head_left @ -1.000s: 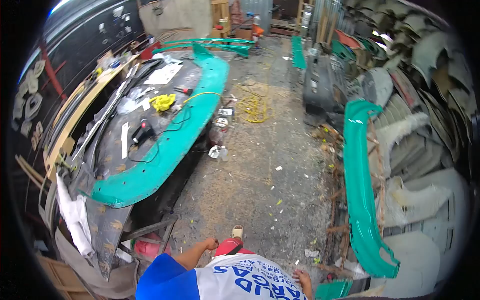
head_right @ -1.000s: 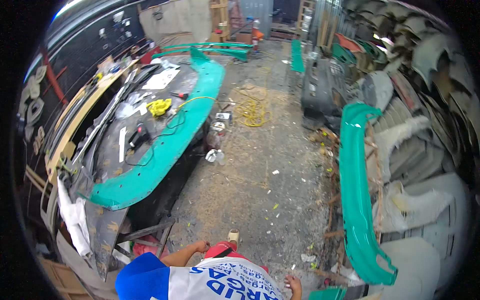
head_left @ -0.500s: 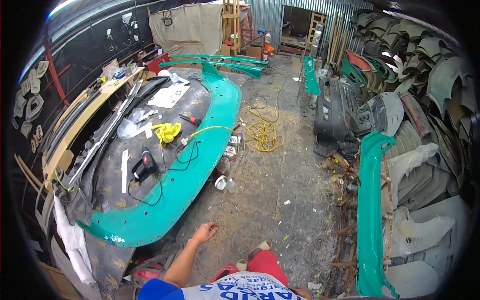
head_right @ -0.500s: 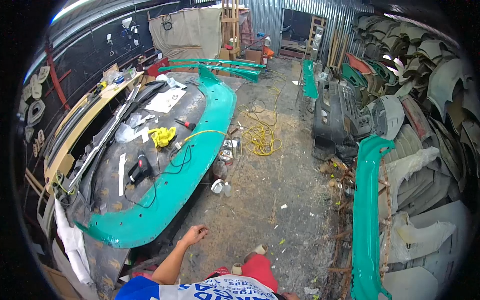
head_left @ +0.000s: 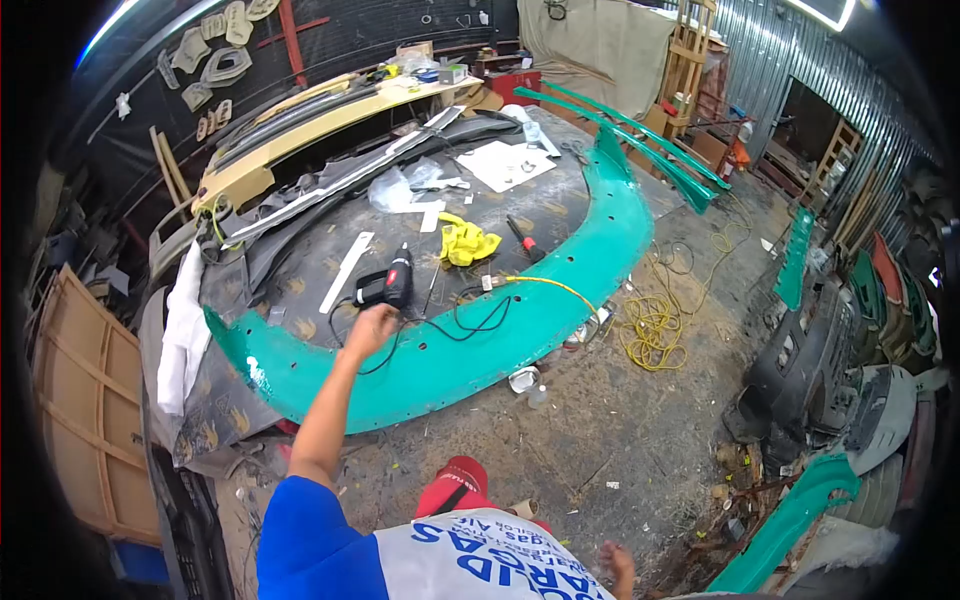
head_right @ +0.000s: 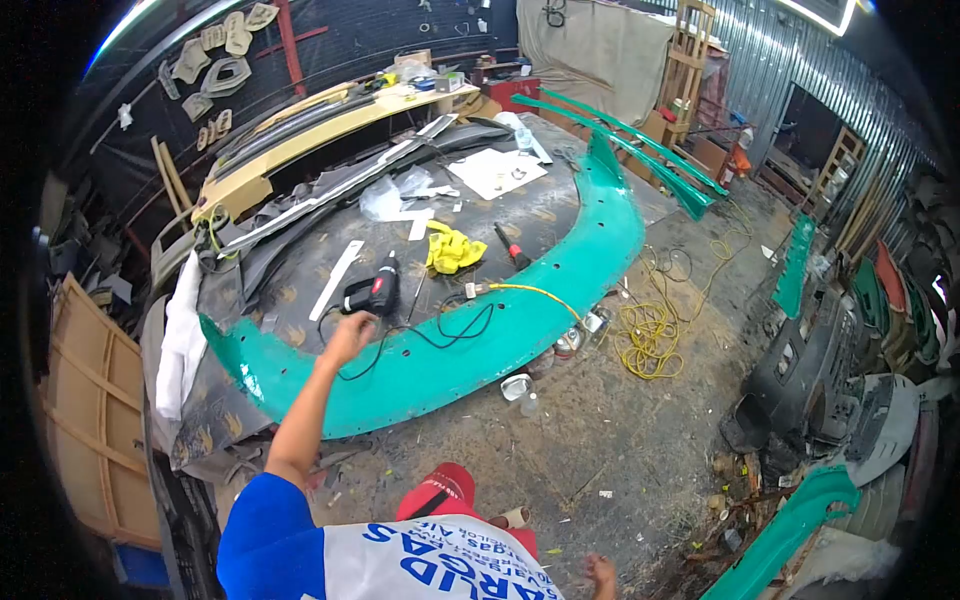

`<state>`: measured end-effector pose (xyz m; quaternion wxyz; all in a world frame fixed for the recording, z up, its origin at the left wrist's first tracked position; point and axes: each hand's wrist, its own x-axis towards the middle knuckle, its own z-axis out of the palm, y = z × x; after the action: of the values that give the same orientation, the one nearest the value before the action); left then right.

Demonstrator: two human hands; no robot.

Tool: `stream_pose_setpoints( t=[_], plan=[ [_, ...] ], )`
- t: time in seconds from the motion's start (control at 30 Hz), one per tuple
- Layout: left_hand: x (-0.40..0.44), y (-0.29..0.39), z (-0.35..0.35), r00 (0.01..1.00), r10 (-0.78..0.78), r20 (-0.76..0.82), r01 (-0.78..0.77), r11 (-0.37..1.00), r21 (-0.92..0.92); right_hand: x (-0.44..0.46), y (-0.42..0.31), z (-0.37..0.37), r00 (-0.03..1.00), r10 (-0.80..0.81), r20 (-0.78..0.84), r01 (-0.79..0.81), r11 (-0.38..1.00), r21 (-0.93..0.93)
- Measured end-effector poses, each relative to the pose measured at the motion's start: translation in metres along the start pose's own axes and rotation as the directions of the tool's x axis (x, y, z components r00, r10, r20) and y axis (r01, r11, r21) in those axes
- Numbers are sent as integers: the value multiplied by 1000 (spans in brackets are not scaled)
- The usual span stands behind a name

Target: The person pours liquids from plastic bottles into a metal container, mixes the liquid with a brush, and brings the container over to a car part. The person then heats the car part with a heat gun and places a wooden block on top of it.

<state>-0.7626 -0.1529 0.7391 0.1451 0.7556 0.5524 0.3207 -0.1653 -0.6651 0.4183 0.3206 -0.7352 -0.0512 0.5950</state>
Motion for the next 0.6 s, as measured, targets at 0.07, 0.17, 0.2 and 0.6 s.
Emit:
stream_pose_setpoints(
  t=[0.07,0.17,0.2,0.6],
  plan=[
    [22,-53,-5,998,-6,-67,15,992,127,6,-43,-9,990,-106,-91,105,994,-15],
    [54,-96,-9,925,-370,82,373,928,-17,-15,-108,-11,960,-218,-178,189,967,-169],
    [60,-149,6,993,-95,-76,104,988,116,-16,-114,-4,955,-208,-210,189,976,-109],
    [123,-303,33,999,-46,22,41,986,162,-164,-347,247,794,-591,145,535,791,298]
  ],
)
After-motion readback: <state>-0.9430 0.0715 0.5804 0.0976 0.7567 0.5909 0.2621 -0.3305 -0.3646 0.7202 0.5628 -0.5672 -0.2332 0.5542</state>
